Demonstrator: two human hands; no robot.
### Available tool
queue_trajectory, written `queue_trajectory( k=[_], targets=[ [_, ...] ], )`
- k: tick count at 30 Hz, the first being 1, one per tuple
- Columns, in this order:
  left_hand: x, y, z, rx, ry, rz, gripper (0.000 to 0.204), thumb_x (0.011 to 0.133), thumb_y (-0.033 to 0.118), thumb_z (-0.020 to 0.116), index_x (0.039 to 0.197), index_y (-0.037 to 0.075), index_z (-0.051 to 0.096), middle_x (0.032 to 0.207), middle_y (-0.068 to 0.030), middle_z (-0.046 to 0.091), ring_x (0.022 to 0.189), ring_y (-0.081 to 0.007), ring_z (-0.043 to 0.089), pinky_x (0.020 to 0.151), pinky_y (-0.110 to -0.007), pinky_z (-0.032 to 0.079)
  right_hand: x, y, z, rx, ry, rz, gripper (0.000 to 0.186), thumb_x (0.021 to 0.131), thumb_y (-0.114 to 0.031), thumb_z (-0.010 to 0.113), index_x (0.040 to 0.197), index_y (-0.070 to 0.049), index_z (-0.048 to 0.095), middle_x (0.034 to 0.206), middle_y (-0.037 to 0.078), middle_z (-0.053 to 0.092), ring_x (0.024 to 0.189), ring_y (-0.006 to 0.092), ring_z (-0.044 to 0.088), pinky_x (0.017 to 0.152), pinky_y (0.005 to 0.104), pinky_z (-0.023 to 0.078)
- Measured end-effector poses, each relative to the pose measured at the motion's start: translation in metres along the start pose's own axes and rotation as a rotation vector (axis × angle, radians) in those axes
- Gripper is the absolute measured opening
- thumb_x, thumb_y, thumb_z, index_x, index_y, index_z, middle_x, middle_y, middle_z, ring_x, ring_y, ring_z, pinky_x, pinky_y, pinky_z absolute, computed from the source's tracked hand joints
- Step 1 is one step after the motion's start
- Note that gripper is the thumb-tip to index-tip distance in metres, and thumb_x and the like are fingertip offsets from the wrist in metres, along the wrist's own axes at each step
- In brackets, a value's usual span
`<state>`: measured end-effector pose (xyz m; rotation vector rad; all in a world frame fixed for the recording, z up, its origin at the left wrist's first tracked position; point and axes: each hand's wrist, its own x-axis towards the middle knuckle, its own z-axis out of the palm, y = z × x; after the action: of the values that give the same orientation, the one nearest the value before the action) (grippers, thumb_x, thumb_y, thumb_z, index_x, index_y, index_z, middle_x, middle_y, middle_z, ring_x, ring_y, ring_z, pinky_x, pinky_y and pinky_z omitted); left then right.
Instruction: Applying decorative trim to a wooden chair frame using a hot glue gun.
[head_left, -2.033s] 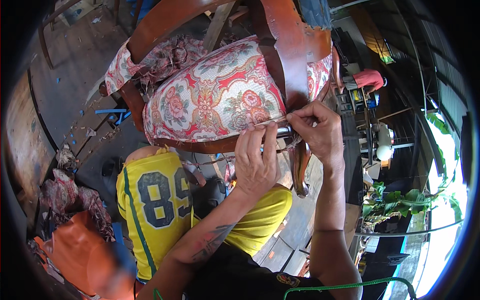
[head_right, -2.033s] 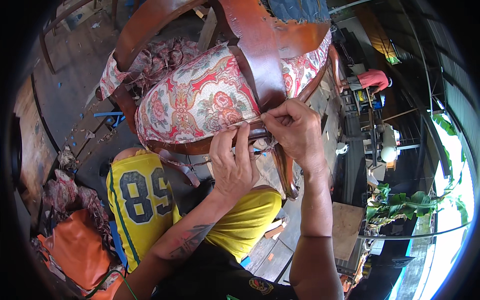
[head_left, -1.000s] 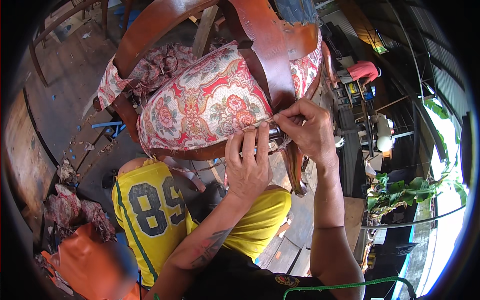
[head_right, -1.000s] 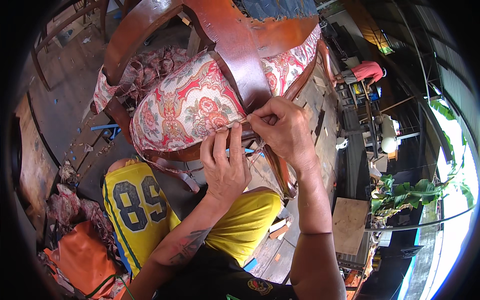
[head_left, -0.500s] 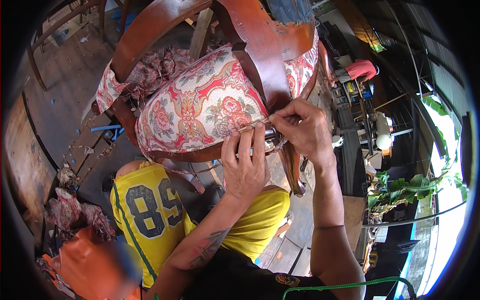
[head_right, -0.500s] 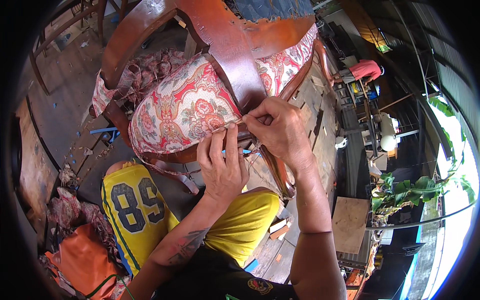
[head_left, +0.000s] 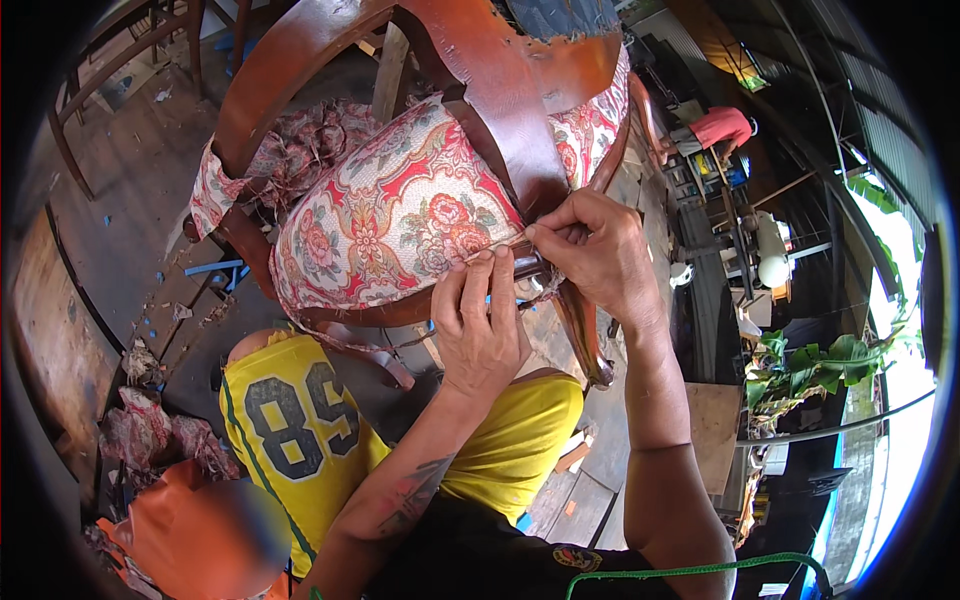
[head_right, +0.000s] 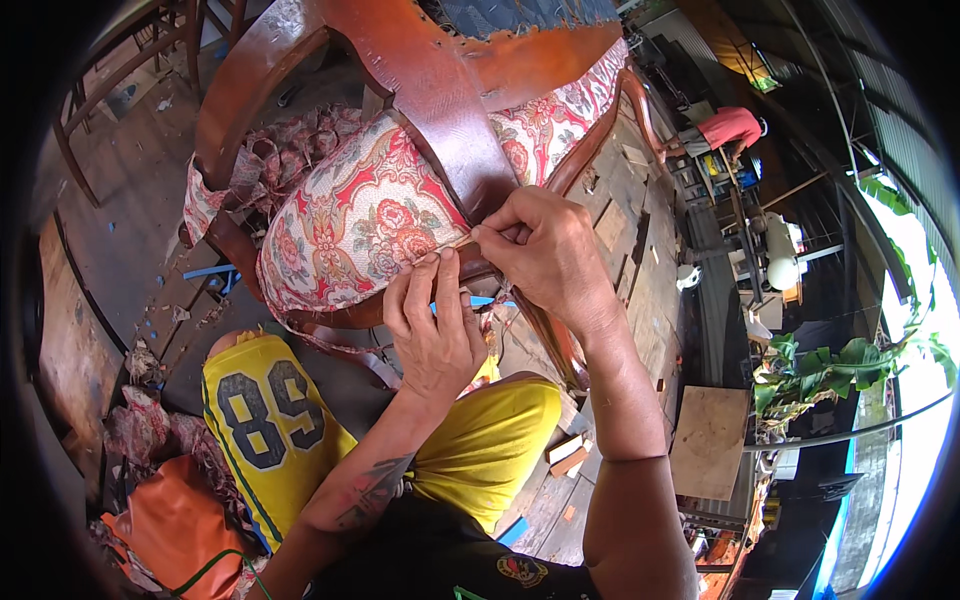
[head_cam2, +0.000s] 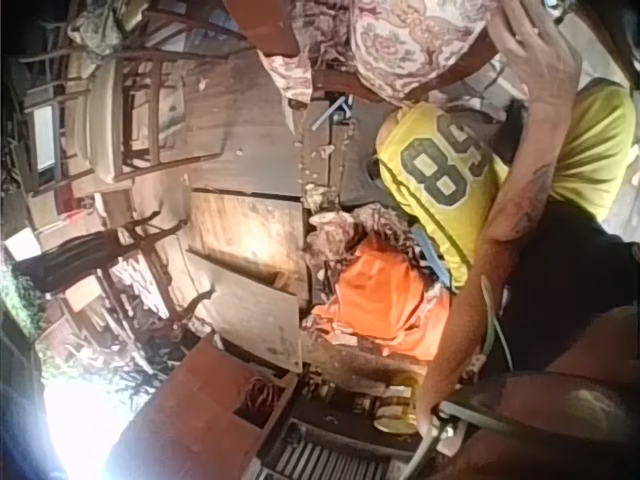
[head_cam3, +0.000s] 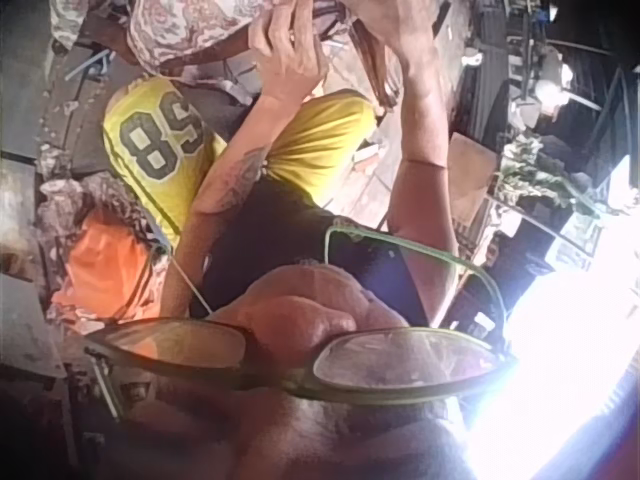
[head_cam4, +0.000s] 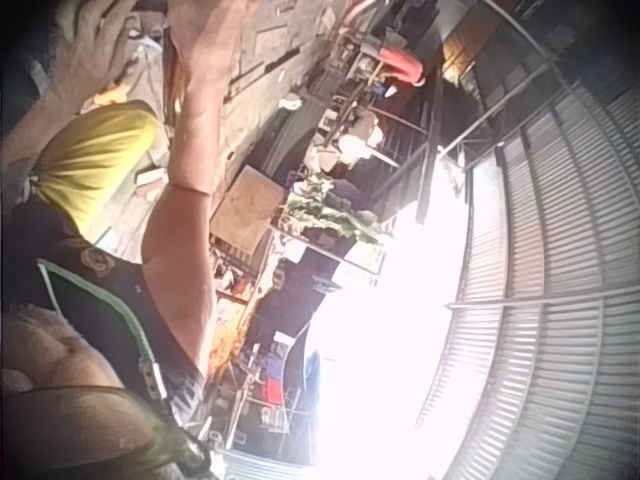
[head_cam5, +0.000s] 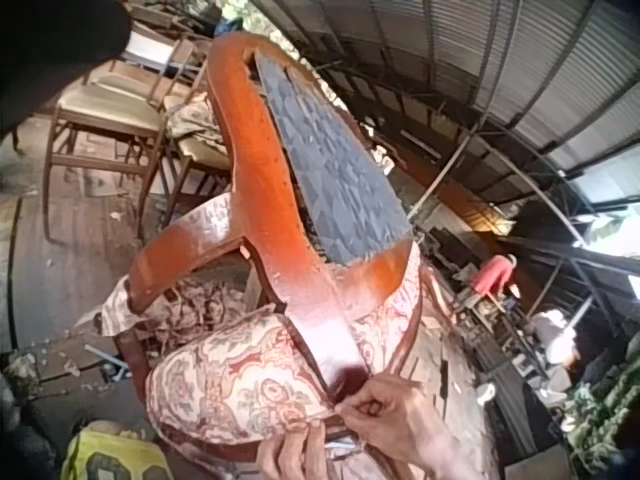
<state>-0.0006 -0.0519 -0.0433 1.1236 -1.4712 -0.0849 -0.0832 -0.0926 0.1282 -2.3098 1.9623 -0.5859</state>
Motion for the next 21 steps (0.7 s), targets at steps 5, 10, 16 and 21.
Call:
queue_trajectory(
  k=[5,10,16,21],
  targets=[
    [-0.0002,0.0000,0.0015,0.015,0.020,0.010,0.049,0.095,0.007,0.062,0.142,-0.005,0.056,0.143,-0.0176,0.049,0.126,-0.0376,0.044,0.109,-0.046,0.039,0.0005,0.0011,0.0010,0.028,-0.002,0.001,0.011,0.082,-0.010,0.080,0.085,0.000,0.074,0.080,0.011,0.072,0.071,0.0192,0.072,0.067,0.0326,0.057],
    [0.0002,0.0004,-0.0005,0.002,-0.008,-0.003,0.051,0.094,0.007,0.064,0.143,-0.004,0.056,0.143,-0.0174,0.049,0.127,-0.0373,0.043,0.110,-0.046,0.038,0.0002,0.0020,0.0009,0.033,0.000,0.005,0.012,0.083,-0.010,0.080,0.085,0.000,0.074,0.080,0.011,0.072,0.071,0.0196,0.072,0.067,0.0330,0.057],
    [0.0031,0.0034,-0.0010,0.010,-0.003,-0.006,0.054,0.093,0.008,0.065,0.146,0.001,0.057,0.143,-0.0171,0.046,0.125,-0.0377,0.041,0.109,-0.045,0.039,0.0005,0.0041,0.0017,0.049,-0.003,-0.010,0.013,0.082,-0.009,0.081,0.085,0.001,0.073,0.080,0.012,0.071,0.072,0.0199,0.072,0.067,0.0334,0.057],
    [0.0036,0.0050,-0.0012,0.038,-0.014,-0.003,0.056,0.092,0.008,0.065,0.147,0.001,0.056,0.144,-0.0177,0.045,0.124,-0.0393,0.041,0.108,-0.046,0.041,0.0003,0.0057,0.0032,0.054,0.000,0.004,0.013,0.081,-0.008,0.082,0.084,0.001,0.072,0.079,0.012,0.070,0.072,0.0200,0.071,0.066,0.0341,0.056]
  ],
)
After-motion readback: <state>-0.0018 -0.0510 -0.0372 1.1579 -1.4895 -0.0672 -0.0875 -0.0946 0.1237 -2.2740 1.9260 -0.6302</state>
